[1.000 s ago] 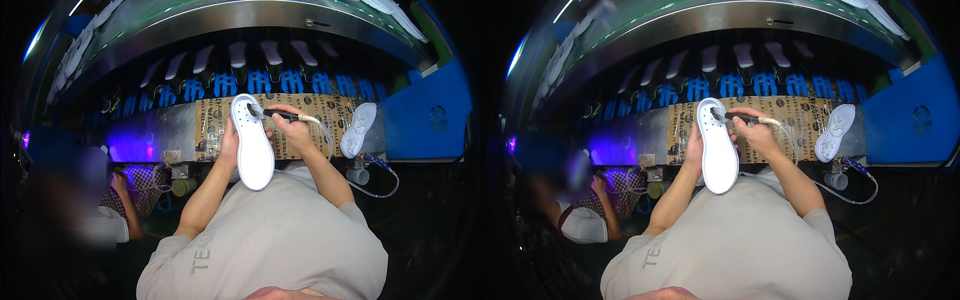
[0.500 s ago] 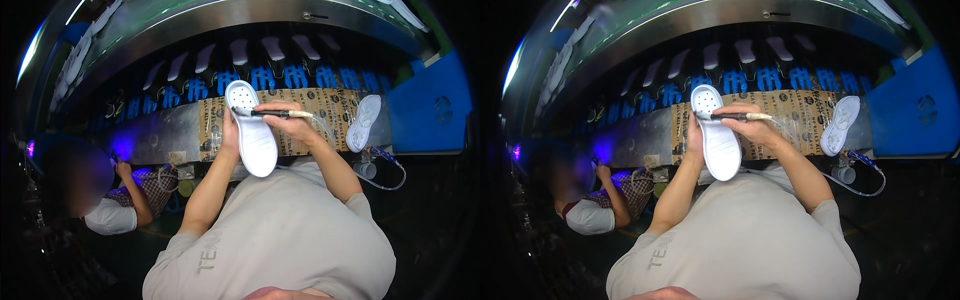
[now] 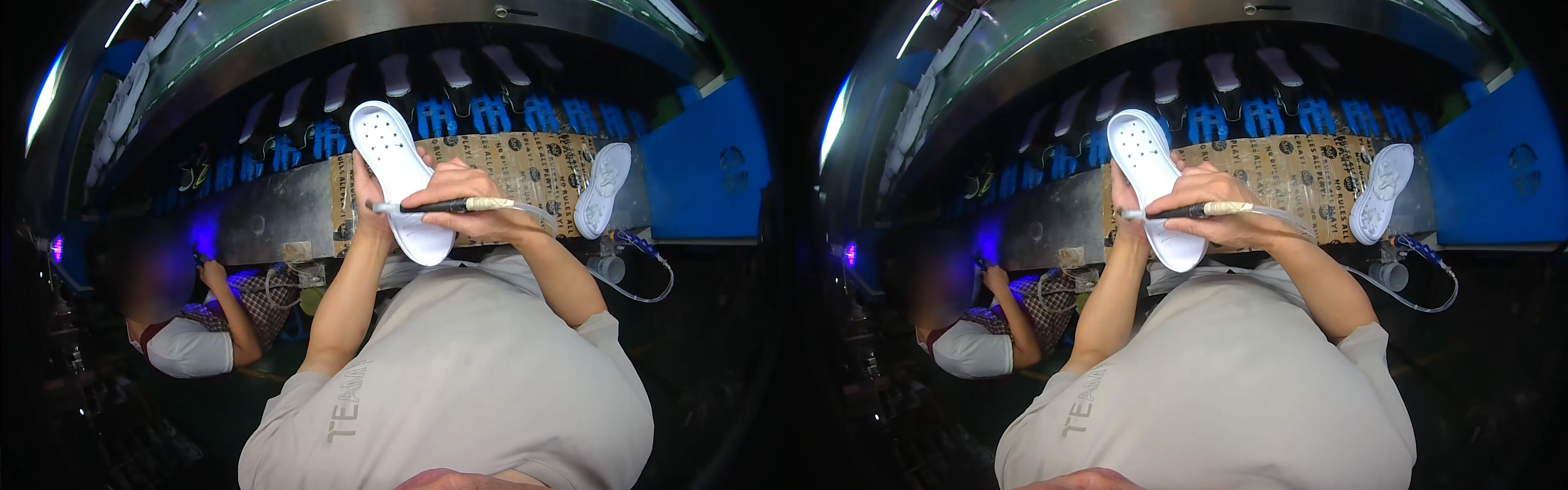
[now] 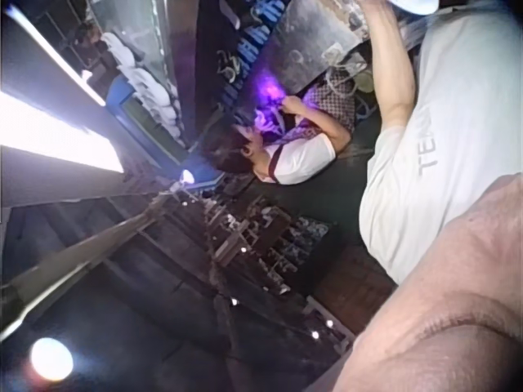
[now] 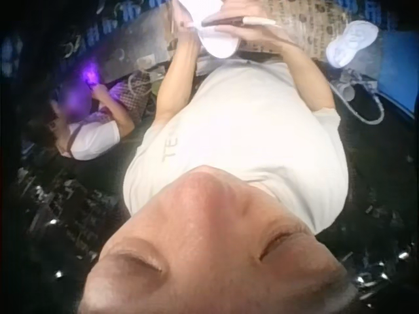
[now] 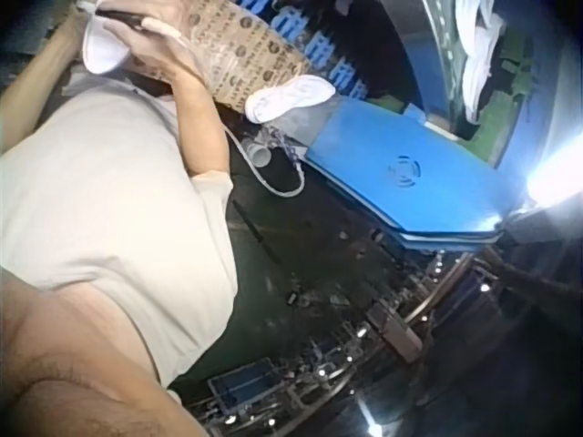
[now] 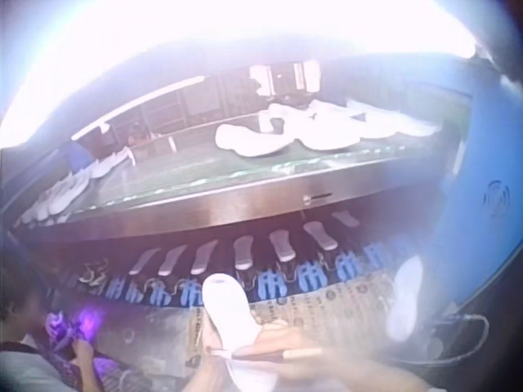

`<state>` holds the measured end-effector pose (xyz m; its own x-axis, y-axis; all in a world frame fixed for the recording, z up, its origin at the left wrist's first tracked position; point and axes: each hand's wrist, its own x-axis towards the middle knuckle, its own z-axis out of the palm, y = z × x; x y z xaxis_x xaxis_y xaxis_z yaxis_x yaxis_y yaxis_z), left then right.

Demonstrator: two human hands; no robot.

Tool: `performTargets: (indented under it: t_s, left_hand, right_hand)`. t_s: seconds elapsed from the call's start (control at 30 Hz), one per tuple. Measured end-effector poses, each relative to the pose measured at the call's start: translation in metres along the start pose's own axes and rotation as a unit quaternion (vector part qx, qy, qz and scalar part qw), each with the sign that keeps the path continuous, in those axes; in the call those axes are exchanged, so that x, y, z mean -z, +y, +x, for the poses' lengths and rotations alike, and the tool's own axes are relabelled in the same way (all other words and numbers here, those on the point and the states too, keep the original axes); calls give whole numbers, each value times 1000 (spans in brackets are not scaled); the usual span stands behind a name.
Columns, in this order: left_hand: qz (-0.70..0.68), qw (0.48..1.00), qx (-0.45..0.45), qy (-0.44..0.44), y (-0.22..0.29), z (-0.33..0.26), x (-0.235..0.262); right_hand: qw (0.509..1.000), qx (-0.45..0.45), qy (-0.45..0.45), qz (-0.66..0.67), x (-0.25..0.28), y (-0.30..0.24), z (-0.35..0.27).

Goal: The person picks up white shoe insoles from a conveyor belt, applies glue to the bottom surface using a brush, and places them back on the belt. The process is repeated for multiple insoles in a factory setting.

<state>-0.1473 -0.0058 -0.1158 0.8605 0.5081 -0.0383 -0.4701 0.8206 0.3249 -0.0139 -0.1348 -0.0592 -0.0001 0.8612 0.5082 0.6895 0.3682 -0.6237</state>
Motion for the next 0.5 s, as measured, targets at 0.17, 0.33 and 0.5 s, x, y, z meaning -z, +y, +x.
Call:
performTargets:
  t_s: [0.17, 0.33, 0.5]
  left_hand:
    - [3, 999, -31, -8, 7, 4, -9]
    - [23, 998, -57, -32, 26, 12, -10]
    - [65, 994, -53, -76, 49, 27, -17]
  right_hand:
    - [998, 43, -45, 28, 4, -9, -1]
    - [1000, 4, -21, -15, 9, -13, -1]
    - [957, 61, -142, 246, 22, -19, -1]
